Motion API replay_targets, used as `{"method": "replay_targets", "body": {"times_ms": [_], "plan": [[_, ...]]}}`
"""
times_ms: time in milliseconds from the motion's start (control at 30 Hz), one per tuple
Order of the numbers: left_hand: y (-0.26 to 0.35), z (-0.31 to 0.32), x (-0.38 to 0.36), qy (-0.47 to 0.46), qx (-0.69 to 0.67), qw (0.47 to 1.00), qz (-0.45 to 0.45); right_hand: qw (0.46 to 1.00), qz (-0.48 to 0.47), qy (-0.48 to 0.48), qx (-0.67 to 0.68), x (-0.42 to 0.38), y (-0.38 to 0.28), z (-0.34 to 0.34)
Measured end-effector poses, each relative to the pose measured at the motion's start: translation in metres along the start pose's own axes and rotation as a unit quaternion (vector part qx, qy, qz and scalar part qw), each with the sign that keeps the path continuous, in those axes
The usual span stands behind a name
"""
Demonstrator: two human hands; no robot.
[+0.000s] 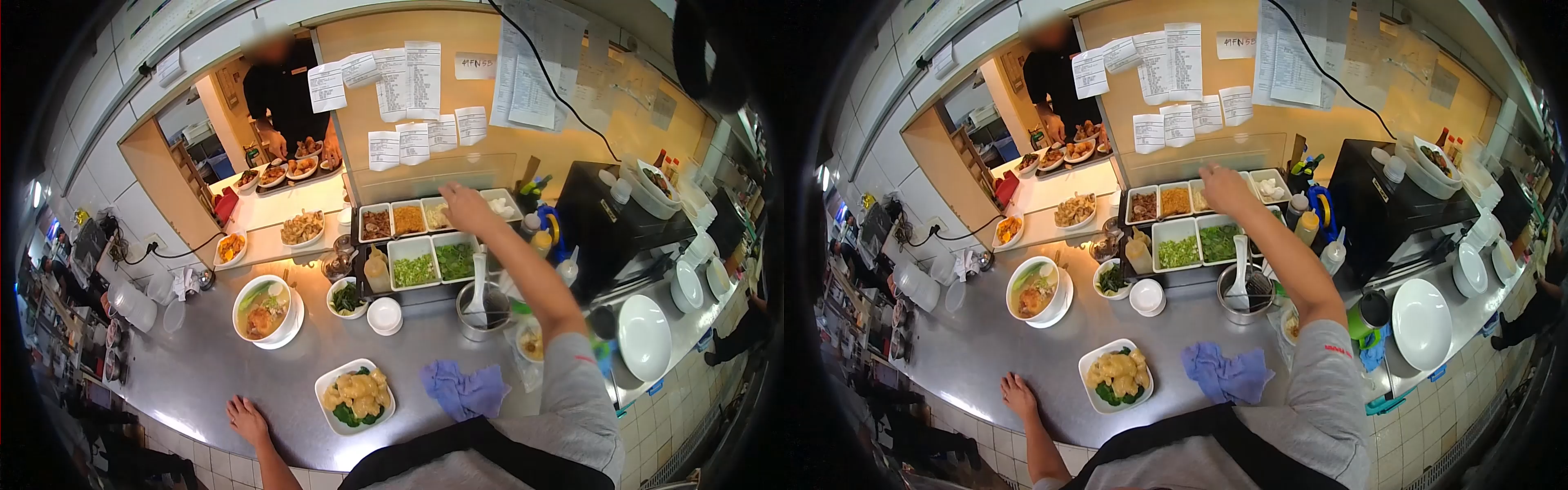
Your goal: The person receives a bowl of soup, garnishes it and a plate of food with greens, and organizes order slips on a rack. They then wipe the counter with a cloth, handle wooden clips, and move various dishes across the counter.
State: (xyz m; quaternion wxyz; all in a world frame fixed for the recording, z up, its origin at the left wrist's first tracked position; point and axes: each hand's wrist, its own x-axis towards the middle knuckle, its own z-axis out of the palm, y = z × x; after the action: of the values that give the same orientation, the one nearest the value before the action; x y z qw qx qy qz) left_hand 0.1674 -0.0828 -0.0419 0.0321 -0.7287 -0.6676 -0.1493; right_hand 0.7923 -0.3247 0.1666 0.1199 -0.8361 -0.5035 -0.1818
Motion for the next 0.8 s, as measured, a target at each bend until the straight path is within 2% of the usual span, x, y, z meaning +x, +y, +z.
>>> {"method": "replay_targets", "body": {"times_ms": [133, 200, 233, 300, 600, 800], "plan": [[0.004, -0.005, -0.002, -0.01, 0.005, 1.0, 0.005, 0.997, 0.062, -0.026, -0.046, 0.056, 0.041, 0.034], [0.006, -0.006, -0.002, -0.011, 0.007, 1.0, 0.005, 0.992, 0.077, 0.045, -0.09, 0.075, 0.048, 0.044], [0.007, -0.005, -0.002, -0.01, 0.009, 1.0, 0.003, 0.992, 0.077, 0.044, -0.088, 0.083, 0.052, 0.049], [0.005, -0.002, 0.0, -0.009, 0.013, 1.0, 0.002, 0.978, 0.015, 0.166, -0.124, 0.095, 0.058, 0.057], [0.005, -0.001, 0.001, -0.013, 0.013, 1.0, 0.008, 0.962, -0.002, 0.204, -0.179, 0.108, 0.07, 0.075], [0.005, -0.001, 0.002, -0.014, 0.019, 1.0, -0.001, 0.969, 0.018, 0.191, -0.157, 0.109, 0.068, 0.075]]}}
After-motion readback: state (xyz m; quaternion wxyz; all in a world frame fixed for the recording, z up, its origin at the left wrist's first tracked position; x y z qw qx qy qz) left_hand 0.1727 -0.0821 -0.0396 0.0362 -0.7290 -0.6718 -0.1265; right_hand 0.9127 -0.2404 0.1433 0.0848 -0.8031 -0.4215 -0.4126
